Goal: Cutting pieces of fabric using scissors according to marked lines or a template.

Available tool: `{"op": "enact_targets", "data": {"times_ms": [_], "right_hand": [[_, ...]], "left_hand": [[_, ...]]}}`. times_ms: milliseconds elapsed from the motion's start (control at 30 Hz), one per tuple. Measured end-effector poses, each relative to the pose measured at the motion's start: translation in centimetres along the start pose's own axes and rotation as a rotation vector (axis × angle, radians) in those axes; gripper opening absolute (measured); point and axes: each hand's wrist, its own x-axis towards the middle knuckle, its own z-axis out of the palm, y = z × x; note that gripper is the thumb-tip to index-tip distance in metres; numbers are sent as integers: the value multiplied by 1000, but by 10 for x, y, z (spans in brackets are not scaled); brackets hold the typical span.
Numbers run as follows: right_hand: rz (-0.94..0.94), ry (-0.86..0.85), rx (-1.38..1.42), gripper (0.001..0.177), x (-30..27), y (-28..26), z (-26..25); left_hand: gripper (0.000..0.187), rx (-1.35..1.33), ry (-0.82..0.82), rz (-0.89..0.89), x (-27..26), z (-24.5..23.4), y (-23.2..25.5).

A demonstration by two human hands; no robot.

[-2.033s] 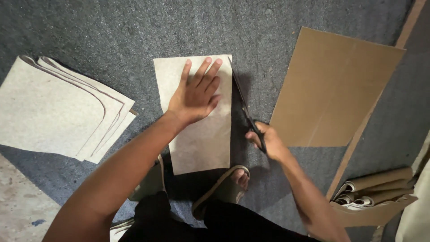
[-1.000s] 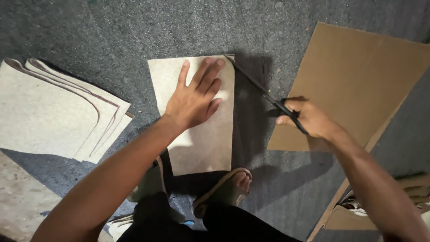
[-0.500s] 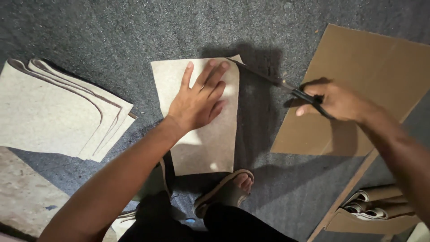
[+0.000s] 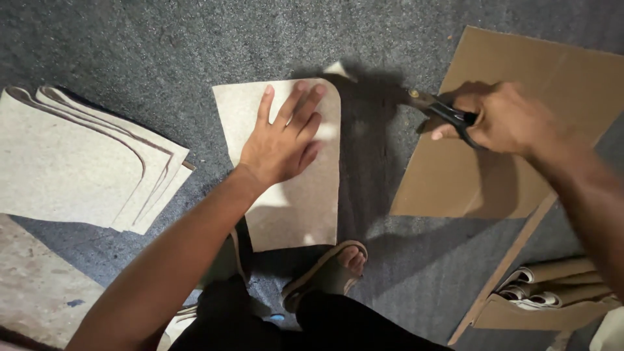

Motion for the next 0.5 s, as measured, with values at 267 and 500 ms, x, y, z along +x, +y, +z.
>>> {"op": "enact_targets", "data": {"times_ms": [267, 500], "right_hand": [[-209, 252, 947, 37, -26, -8, 155], [-74, 116, 1295, 29, -51, -72, 264]], "left_hand": [[50, -30, 27, -8, -5, 1, -2], [51, 54, 77, 51, -4, 4, 2]]}}
